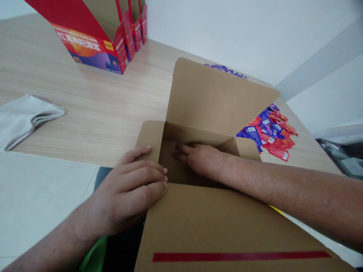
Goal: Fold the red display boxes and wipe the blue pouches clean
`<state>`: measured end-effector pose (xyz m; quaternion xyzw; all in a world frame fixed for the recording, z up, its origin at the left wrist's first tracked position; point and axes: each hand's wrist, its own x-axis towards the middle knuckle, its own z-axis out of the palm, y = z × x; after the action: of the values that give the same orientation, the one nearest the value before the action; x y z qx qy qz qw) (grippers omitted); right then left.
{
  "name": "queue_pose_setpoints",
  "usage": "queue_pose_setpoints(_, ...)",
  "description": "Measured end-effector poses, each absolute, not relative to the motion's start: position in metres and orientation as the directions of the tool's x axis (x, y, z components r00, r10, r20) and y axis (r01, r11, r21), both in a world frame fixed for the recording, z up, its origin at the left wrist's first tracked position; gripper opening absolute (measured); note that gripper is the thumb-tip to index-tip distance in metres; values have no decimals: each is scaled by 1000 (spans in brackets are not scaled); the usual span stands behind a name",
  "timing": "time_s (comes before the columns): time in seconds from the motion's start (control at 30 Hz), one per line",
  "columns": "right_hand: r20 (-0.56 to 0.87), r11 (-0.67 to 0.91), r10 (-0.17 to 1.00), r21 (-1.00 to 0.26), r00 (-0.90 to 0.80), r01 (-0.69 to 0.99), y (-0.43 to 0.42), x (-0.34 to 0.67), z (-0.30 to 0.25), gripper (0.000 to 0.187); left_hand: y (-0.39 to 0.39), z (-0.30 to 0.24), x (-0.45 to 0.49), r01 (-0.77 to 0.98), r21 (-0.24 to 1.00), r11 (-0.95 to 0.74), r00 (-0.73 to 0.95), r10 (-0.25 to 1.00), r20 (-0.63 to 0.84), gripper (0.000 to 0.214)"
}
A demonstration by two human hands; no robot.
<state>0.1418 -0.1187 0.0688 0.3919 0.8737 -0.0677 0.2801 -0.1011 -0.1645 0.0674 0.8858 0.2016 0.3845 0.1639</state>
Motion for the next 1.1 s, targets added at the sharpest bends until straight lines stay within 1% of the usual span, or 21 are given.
queue_pose_setpoints(0.17, -498, 764, 605, 144, -621, 628, -120, 145, 67, 54, -164, 69, -100, 229, 449, -864, 625, 484, 612, 20)
queue_pose_setpoints(0.3, -446, 788, 586, 118, -677, 605, -120, 145, 62, 58, -165, 69, -100, 244, 449, -860, 622, 494, 608, 20)
queue_pose_setpoints(0.37, -461, 789, 579, 111, -672, 604, -119, 145, 61, 60, -165, 69, -100, 247, 447, -860, 620, 495, 609, 20)
queue_pose_setpoints(0.5, -550, 752, 593, 116, -588, 649, -117, 141, 63, 62, -165, 68, -100, 243, 448, -860, 617, 494, 613, 21)
queue_pose_setpoints(0.63, -581, 743, 579, 88, -572, 663, -115, 139, 67, 63, -165, 66, -99, 231, 458, -858, 609, 495, 620, 21)
queue_pose_setpoints(0.77, -545, 758, 579, 85, -607, 646, -116, 139, 69, 58, -165, 64, -99, 221, 460, -860, 602, 491, 630, 20)
queue_pose_setpoints(0.9, -509, 785, 552, 51, -660, 617, -118, 138, 70, 59, -166, 64, -99, 230, 470, -852, 606, 503, 616, 21)
queue_pose_setpoints(1.0, -520, 803, 521, 30, -677, 595, -117, 133, 72, 61, -167, 65, -98, 240, 481, -843, 603, 518, 607, 22)
queue_pose_setpoints(1.1, -550, 802, 511, 29, -660, 597, -112, 124, 72, 69, -167, 64, -97, 233, 478, -847, 595, 513, 619, 21)
